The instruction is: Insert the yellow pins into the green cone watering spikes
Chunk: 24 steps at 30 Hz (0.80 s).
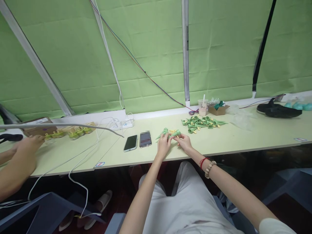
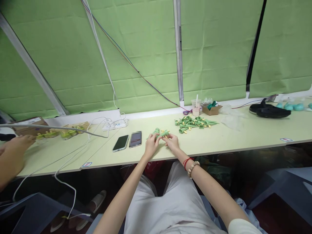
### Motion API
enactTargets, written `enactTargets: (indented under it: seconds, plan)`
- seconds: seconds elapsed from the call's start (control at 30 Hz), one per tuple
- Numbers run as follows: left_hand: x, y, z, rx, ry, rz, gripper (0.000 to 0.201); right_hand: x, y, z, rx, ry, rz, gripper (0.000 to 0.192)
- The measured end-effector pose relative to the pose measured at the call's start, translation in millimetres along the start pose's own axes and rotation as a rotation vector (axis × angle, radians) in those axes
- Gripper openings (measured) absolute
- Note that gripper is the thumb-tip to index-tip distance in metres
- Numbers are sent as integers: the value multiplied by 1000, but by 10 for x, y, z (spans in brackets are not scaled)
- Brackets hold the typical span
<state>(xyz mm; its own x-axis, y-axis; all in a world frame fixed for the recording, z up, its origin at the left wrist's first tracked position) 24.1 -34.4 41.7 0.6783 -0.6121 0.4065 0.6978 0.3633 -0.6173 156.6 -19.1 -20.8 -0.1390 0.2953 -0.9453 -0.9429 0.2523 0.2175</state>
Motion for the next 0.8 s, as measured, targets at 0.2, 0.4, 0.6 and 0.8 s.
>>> enactTargets:
  seconds: [0.2,0.4,0.6,0.8]
  plan:
    - [36,26,4,-9,28,113,31,-59,23,-31,-6,-6,-1,29]
    - [-60,41,20,-42,-30,50,31,-95,243,-96,-232,61,80,33]
    - [-65,106,13,-105,-35,-1,31,-24,285,-129,-334,220,212,30]
    - [-55,1,10,-24,-53,-36,28,-72,312,-134,-354,191,218,27]
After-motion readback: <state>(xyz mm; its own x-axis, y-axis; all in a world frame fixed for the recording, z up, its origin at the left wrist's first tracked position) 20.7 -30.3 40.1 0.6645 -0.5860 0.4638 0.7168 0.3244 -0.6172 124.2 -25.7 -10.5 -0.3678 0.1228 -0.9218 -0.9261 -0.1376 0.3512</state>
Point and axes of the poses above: each hand's wrist, its own z-axis towards the middle knuckle, its own y-axis out of the palm, x = y × z, the point moved 10 cm from there along z, towards the middle knuckle, and after that the axes turned 1 degree about -y, right-handed, at the moved point
